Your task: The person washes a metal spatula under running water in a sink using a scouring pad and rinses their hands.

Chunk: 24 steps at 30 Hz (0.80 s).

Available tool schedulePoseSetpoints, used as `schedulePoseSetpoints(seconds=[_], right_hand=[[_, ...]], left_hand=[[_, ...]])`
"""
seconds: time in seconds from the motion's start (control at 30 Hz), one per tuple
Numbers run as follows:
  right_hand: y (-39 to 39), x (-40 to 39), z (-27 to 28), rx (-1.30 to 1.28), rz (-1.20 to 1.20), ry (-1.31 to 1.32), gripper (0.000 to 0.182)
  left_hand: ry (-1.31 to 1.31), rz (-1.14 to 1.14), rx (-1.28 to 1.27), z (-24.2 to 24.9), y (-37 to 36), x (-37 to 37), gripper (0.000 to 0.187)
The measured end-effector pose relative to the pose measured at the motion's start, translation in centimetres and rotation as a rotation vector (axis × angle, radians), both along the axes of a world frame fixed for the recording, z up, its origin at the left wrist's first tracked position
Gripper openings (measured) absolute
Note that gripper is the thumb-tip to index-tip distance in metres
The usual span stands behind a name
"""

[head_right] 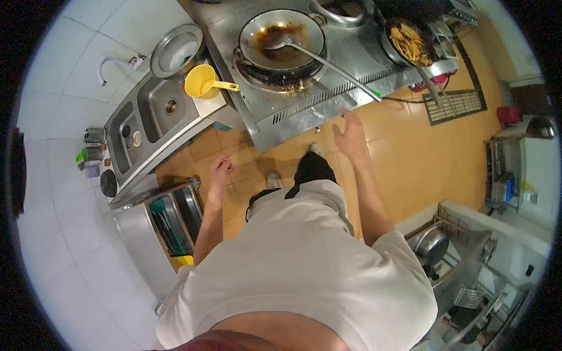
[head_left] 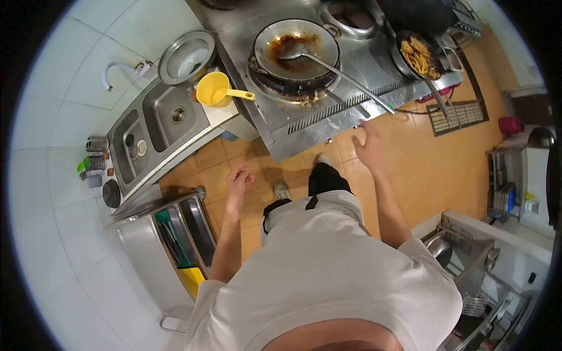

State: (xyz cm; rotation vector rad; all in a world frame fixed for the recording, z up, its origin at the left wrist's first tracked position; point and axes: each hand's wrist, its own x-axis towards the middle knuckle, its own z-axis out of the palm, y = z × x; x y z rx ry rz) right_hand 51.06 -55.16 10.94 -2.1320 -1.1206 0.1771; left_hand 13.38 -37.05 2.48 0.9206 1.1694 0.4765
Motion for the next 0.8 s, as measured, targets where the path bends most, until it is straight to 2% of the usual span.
schedulePoseSetpoints(seconds=[0.07,0.17,0.33,0.43,0.53,0.67,0.73,0.8], right_hand=[[0.4,4.7,0.2,-0.013,-0.054,-0.133,0.05],[2.1,12.8,-1.6,-0.159,-0.018,-0.128,0.057],[5.0,20.6,-3.9,-0.34,0.265,-0.093,0.061],[6.6,24.3,-6.5,-0.302,0.377,-0.055,0.06],[12.2,28.0,-7.8,-0.223,0.241,0.225,0.053],[23.4,34.7,-9.8,-0.066,0.077,0.936,0.044],[28.1,36.7,-11.1,-0.057,0.029,0.866,0.045],[30.8,36.8,-9.7,-0.174,0.018,0.685,0.047]], left_hand=[[-0.035,0.023,0.006,1.3,0.3,2.9,0.023],[-0.036,0.085,0.022,1.1,-0.5,6.6,0.023],[-0.04,0.286,0.016,3.2,-2.1,15.5,0.025],[-0.084,0.327,0.021,3.0,-3.3,20.7,0.026],[-0.093,0.334,0.001,3.2,-4.5,23.3,0.025],[-0.035,0.376,-0.001,3.0,-5.8,24.2,0.024],[0.0,0.392,-0.004,3.1,-6.5,23.8,0.023],[0.013,0.459,-0.009,3.2,-7.4,23.3,0.022]])
